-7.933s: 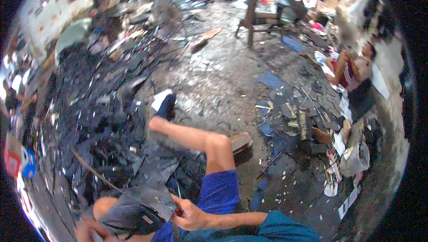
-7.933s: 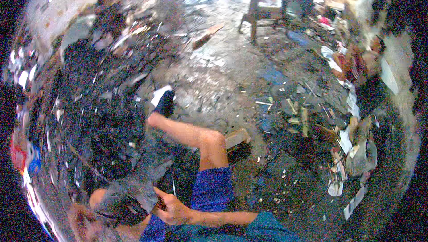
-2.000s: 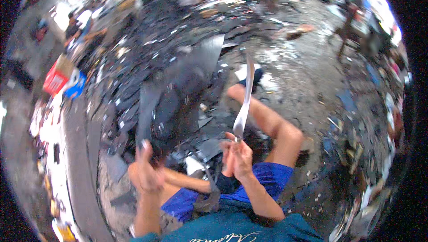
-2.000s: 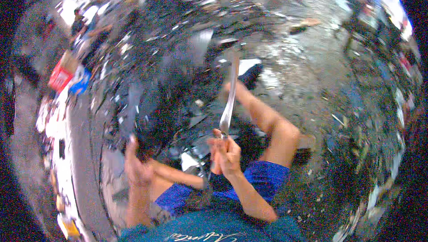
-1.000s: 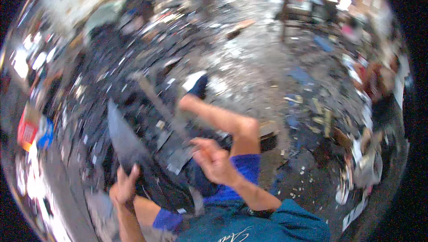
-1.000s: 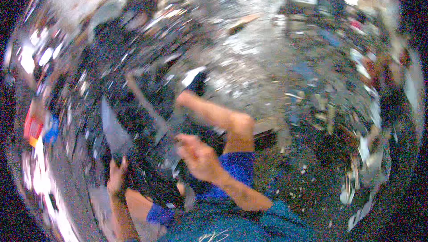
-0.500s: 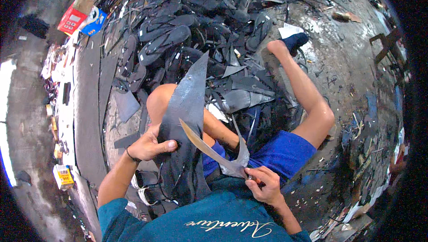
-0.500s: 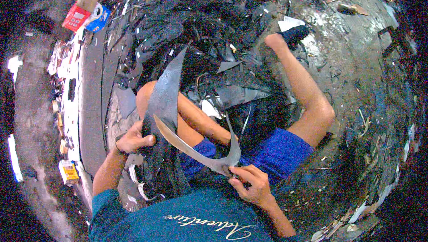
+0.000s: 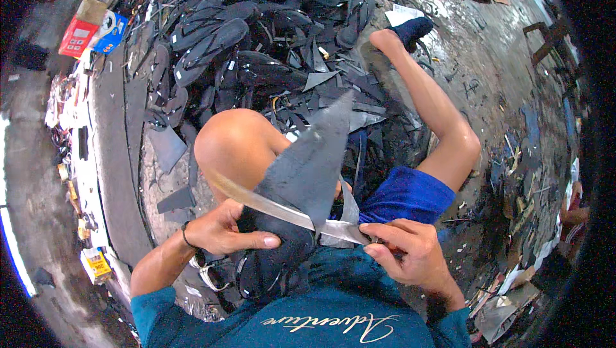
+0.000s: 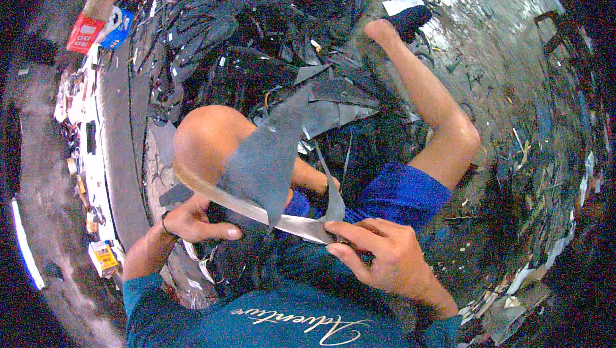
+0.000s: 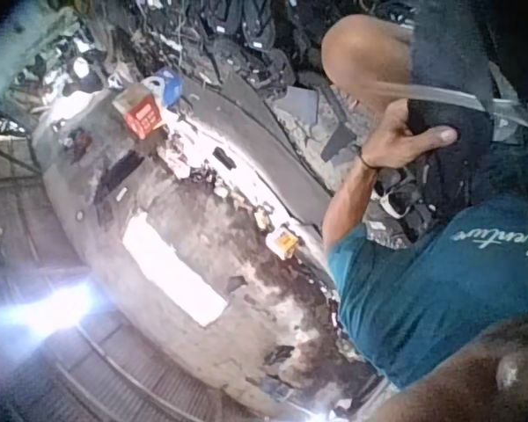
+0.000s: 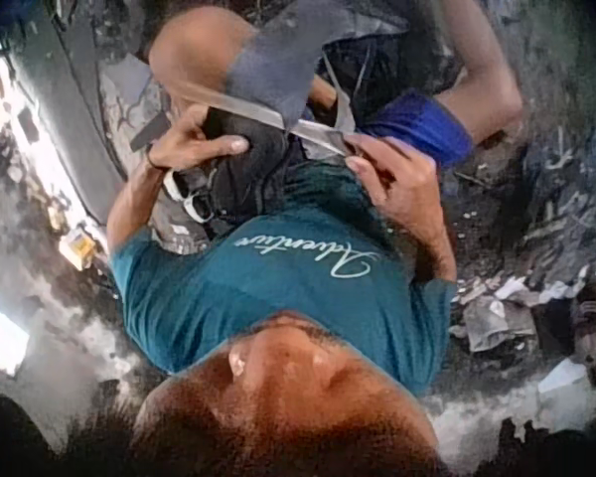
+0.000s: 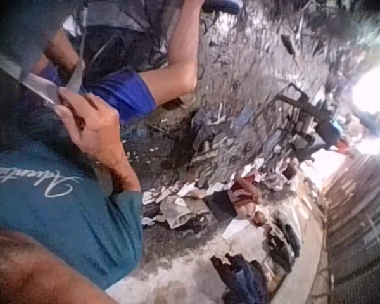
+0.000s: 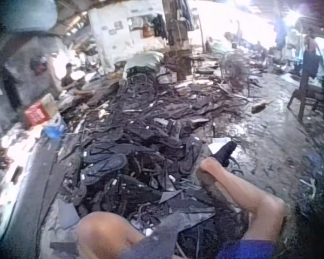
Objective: The person sits on the floor and uses a knife to trim excess rubber from the edges of black flip-flop soles. They handle each sole one at a time, scraping the blade along the perimeter to remove uneven material, then place the trimmed soles into a pile.
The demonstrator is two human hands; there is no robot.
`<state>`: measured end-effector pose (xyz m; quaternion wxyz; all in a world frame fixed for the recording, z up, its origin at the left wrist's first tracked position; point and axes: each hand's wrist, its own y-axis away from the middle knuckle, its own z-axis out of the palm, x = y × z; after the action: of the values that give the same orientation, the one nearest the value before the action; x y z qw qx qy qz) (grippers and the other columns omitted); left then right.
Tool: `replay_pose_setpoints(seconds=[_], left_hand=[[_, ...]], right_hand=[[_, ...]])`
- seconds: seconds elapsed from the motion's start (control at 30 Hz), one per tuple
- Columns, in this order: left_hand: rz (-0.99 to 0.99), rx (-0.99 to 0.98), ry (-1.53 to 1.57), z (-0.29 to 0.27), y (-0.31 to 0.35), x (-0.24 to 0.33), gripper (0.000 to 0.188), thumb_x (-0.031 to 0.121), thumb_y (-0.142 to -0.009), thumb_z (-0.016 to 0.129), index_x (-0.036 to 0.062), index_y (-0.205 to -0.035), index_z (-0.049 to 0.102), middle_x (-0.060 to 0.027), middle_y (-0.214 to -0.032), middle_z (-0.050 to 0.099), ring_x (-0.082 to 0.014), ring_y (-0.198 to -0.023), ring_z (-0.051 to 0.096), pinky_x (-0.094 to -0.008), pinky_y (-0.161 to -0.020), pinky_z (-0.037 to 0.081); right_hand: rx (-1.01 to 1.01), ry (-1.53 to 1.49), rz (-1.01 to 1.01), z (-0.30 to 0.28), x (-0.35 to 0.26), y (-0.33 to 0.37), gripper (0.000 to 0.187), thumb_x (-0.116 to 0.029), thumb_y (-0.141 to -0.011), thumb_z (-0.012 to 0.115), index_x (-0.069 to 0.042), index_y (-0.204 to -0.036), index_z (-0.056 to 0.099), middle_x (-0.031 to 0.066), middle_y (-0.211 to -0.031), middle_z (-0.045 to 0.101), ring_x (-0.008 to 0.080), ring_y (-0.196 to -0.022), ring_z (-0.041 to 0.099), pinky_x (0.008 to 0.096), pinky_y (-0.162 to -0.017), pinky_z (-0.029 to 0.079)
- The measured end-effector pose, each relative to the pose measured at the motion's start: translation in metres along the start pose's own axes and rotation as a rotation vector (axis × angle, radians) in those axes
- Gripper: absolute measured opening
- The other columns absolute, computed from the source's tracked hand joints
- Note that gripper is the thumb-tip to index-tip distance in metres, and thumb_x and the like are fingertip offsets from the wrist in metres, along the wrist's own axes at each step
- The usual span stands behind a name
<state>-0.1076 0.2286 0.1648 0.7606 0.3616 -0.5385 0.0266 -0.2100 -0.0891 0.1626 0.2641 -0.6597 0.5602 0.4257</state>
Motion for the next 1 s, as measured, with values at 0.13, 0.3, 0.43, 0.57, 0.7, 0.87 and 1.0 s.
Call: replay_pose_setpoints(seconds=[0.13,0.3,0.43,0.57,0.7,0.87,1.0], left_hand=[[-0.022,-0.101,-0.181,0.003,-0.006,0.004,0.049,0.025,-0.091,0.073,0.0003,-0.131,0.058,-0.0061,-0.123,0.065,-0.0122,-0.112,0.056,-0.0314,-0.095,0.046],[0.098,-0.102,-0.471,-0.007,-0.012,0.046,0.054,0.033,-0.086,0.076,0.0018,-0.127,0.059,-0.0103,-0.119,0.066,-0.0145,-0.110,0.059,-0.0326,-0.093,0.047],[0.260,0.597,-0.981,0.002,-0.003,0.134,0.058,0.036,-0.071,0.086,0.0042,-0.114,0.063,-0.0117,-0.104,0.070,-0.0239,-0.095,0.067,-0.0387,-0.083,0.052],[0.377,-0.175,-0.240,0.023,0.021,0.053,0.045,0.039,-0.081,0.079,0.0016,-0.100,0.063,-0.0072,-0.093,0.067,-0.0194,-0.089,0.063,-0.0352,-0.080,0.049],[0.471,0.477,0.493,0.089,-0.057,-0.071,0.047,0.048,-0.091,0.066,0.0021,-0.098,0.066,-0.0066,-0.108,0.069,-0.0233,-0.103,0.063,-0.0366,-0.088,0.050],[0.586,0.413,1.307,0.073,-0.112,-0.031,0.041,0.044,-0.094,0.062,0.0054,-0.105,0.067,-0.0051,-0.105,0.071,-0.0190,-0.091,0.069,-0.0332,-0.080,0.058],[0.716,0.822,1.247,0.064,-0.126,0.007,0.034,0.037,-0.094,0.064,0.0065,-0.111,0.064,-0.0048,-0.102,0.072,-0.0182,-0.092,0.071,-0.0334,-0.080,0.060]], right_hand=[[-0.071,-0.025,-0.041,-0.011,-0.008,-0.017,0.026,-0.027,-0.087,0.074,-0.010,-0.106,0.072,0.0106,-0.072,0.067,0.0229,-0.058,0.064,0.0338,-0.053,0.053],[-0.248,-0.192,-0.091,-0.013,-0.012,-0.055,0.028,-0.021,-0.089,0.070,-0.006,-0.112,0.064,0.0091,-0.073,0.066,0.0193,-0.058,0.064,0.0310,-0.056,0.051],[0.219,-0.601,-0.218,0.025,0.002,-0.057,0.039,-0.014,-0.090,0.068,-0.001,-0.123,0.053,0.0099,-0.091,0.069,0.0134,-0.078,0.066,0.0275,-0.067,0.051],[0.465,-0.600,-0.215,0.062,0.022,-0.056,0.031,-0.017,-0.090,0.070,-0.001,-0.112,0.054,0.0091,-0.086,0.069,0.0128,-0.072,0.064,0.0287,-0.064,0.050],[0.491,-0.560,-0.200,0.081,0.026,-0.054,0.026,-0.018,-0.089,0.072,-0.002,-0.103,0.057,0.0094,-0.079,0.066,0.0171,-0.063,0.062,0.0309,-0.059,0.049],[0.620,-0.172,-0.181,0.066,0.032,-0.046,0.022,-0.021,-0.086,0.073,-0.004,-0.089,0.059,0.0124,-0.075,0.062,0.0280,-0.060,0.062,0.0370,-0.054,0.049],[0.796,-0.116,-0.198,0.079,0.053,-0.029,0.026,-0.019,-0.086,0.073,-0.001,-0.104,0.066,0.0152,-0.087,0.070,0.0284,-0.067,0.067,0.0365,-0.059,0.054]])
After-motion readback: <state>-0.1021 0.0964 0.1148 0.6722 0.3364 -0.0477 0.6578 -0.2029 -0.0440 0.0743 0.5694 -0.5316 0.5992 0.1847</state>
